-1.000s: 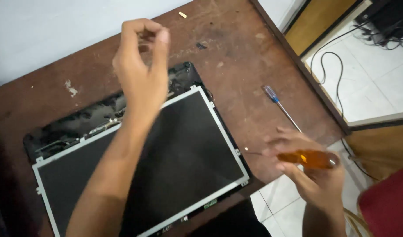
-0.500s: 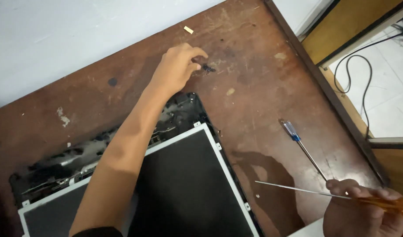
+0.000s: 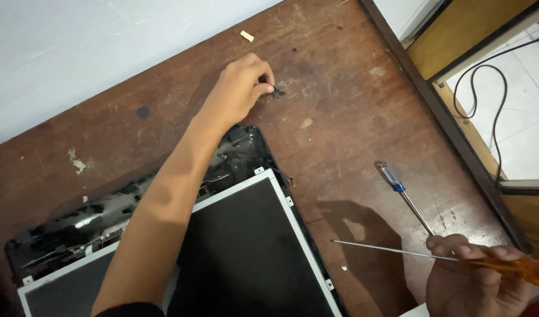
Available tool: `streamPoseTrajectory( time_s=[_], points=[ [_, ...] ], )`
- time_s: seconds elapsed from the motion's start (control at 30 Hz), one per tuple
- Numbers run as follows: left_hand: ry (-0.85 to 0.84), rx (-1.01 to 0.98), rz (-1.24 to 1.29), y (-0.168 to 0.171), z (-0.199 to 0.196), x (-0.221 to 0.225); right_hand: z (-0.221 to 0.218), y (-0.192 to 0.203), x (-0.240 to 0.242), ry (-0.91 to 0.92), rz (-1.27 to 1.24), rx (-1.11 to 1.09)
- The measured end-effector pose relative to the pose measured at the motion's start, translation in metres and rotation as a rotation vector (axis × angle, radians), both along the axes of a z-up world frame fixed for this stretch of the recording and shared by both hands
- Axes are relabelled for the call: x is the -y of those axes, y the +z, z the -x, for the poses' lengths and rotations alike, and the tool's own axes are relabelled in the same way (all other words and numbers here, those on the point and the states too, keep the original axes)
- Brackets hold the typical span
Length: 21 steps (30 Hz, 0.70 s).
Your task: Repairing a computer monitor by unscrewing components and reassembling the frame.
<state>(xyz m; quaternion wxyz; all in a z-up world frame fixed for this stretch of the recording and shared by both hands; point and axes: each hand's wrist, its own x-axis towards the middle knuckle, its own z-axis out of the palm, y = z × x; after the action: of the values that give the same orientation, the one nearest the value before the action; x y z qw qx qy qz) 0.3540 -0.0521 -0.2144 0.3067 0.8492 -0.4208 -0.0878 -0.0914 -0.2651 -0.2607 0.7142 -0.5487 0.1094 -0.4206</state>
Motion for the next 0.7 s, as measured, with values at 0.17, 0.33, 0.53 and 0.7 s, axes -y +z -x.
streamPoseTrajectory(
  time_s=[0.17, 0.33, 0.53, 0.7],
  points=[
    [0.064, -0.097, 0.053, 0.013, 0.006, -0.001, -0.001, 0.006, -0.001, 0.011, -0.021, -0.005],
    [0.060, -0.003, 0.231, 0.043, 0.028, -0.015, 0.000, 0.021, -0.002, -0.062, -0.224, -0.070],
    [0.107, -0.222, 0.510, 0.100, 0.122, -0.059, 0.017, 0.043, -0.010, 0.055, -0.488, 0.100],
    [0.042, -0.166, 0.628, 0.116, 0.218, -0.102, 0.014, 0.074, -0.060, 0.064, -0.454, 0.181]
  ],
)
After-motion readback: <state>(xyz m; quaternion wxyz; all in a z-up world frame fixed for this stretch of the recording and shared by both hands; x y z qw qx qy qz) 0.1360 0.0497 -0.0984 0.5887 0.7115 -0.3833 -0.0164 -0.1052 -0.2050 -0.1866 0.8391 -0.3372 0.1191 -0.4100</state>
